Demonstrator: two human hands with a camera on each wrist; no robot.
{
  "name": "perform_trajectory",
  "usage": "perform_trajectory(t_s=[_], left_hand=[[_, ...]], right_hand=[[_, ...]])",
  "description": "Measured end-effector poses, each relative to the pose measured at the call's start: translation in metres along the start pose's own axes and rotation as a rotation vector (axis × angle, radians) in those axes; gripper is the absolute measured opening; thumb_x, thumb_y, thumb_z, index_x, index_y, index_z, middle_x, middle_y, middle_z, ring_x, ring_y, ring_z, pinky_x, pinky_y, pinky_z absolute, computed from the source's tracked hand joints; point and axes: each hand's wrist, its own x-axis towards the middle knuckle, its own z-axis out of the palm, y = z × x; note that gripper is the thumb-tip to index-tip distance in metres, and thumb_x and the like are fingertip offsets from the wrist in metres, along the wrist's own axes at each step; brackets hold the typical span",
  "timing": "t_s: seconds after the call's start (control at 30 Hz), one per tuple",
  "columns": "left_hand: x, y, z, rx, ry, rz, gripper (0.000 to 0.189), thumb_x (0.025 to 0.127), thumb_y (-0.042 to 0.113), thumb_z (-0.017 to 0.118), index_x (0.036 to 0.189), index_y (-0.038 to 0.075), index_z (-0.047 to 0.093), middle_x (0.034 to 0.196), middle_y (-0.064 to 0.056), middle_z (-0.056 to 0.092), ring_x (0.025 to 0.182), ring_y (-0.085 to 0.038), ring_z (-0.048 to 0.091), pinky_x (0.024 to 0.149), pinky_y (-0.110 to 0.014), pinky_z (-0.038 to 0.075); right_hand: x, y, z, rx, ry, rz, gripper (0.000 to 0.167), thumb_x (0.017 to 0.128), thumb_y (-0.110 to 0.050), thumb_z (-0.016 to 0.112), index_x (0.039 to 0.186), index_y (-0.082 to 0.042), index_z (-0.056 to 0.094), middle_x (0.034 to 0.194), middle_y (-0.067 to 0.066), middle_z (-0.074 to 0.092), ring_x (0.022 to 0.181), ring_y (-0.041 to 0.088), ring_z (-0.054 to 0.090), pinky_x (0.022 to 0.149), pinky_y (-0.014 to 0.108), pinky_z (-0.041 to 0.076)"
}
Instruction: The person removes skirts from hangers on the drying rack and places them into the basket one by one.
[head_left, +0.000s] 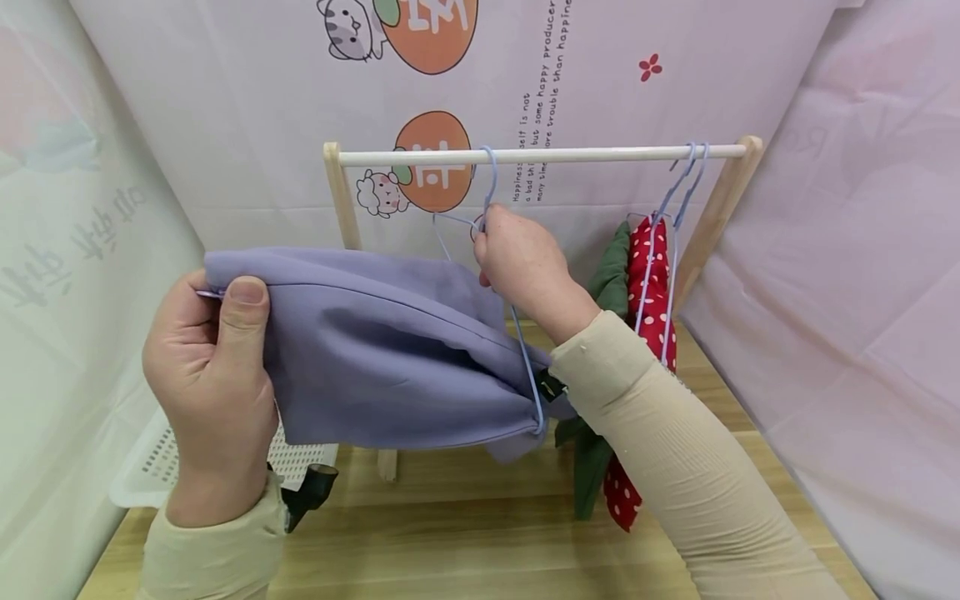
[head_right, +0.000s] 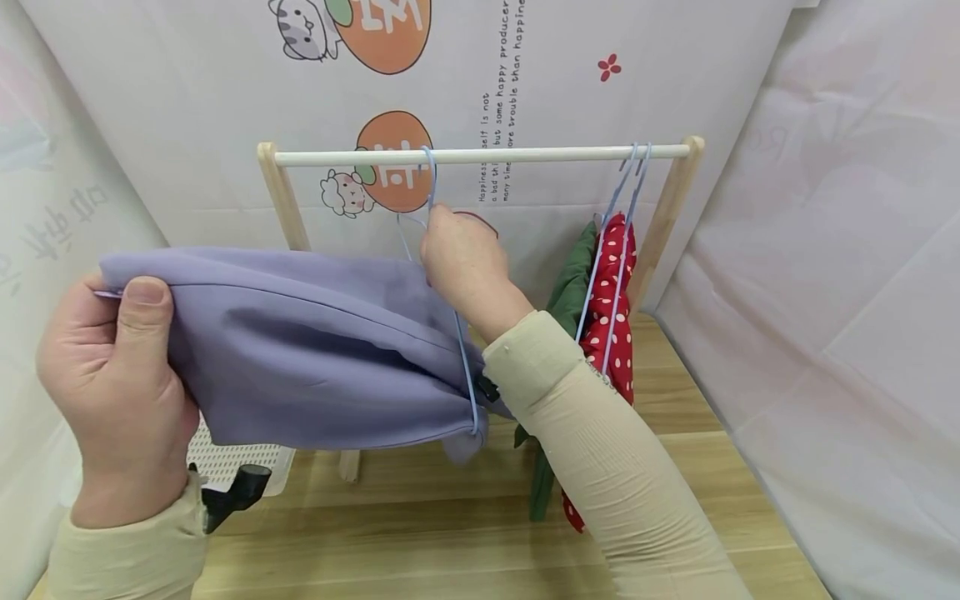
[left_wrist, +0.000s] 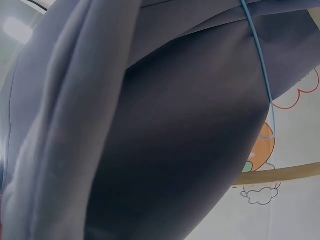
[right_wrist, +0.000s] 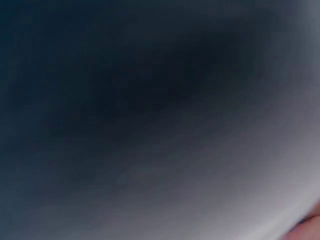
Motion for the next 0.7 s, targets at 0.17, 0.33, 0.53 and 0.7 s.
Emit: perform_trajectory(t_s=[0.17, 0.33, 0.53, 0.7], left_hand=[[0.004, 0.003, 0.000, -0.016, 0.031, 0.032, 0.020, 0.091, 0.000, 0.077, 0.096, -0.017, 0.068, 0.076, -0.014, 0.065, 0.062, -0.018, 0.054, 0.057, -0.023, 0.045], [0.007, 0.005, -0.001, -0.045, 0.053, 0.057, 0.020, 0.090, -0.001, 0.078, 0.094, -0.018, 0.067, 0.075, -0.013, 0.064, 0.064, -0.017, 0.055, 0.058, -0.023, 0.045], [0.011, 0.008, -0.002, -0.073, 0.070, 0.067, 0.023, 0.089, -0.001, 0.078, 0.094, -0.020, 0.066, 0.075, -0.014, 0.065, 0.063, -0.018, 0.055, 0.058, -0.024, 0.045], [0.014, 0.010, -0.004, -0.079, 0.075, 0.082, 0.027, 0.088, 0.000, 0.079, 0.093, -0.022, 0.064, 0.073, -0.015, 0.064, 0.061, -0.018, 0.054, 0.058, -0.023, 0.045]], right_hand=[[0.000, 0.000, 0.000, 0.004, 0.003, -0.005, 0.018, 0.109, -0.023, 0.043, 0.107, -0.011, 0.056, 0.071, 0.000, 0.073, 0.076, 0.022, 0.069, 0.074, 0.039, 0.052], [0.000, -0.001, -0.001, 0.006, -0.001, -0.003, 0.018, 0.109, -0.024, 0.044, 0.108, -0.011, 0.057, 0.071, -0.001, 0.073, 0.074, 0.022, 0.069, 0.074, 0.040, 0.053], [-0.001, -0.001, -0.001, 0.008, -0.004, -0.003, 0.018, 0.109, -0.024, 0.044, 0.108, -0.011, 0.057, 0.071, 0.000, 0.073, 0.070, 0.020, 0.069, 0.074, 0.039, 0.052], [-0.001, 0.000, -0.001, 0.014, -0.003, -0.009, 0.019, 0.110, -0.024, 0.044, 0.108, -0.010, 0.057, 0.072, 0.000, 0.073, 0.071, 0.021, 0.069, 0.074, 0.039, 0.053]])
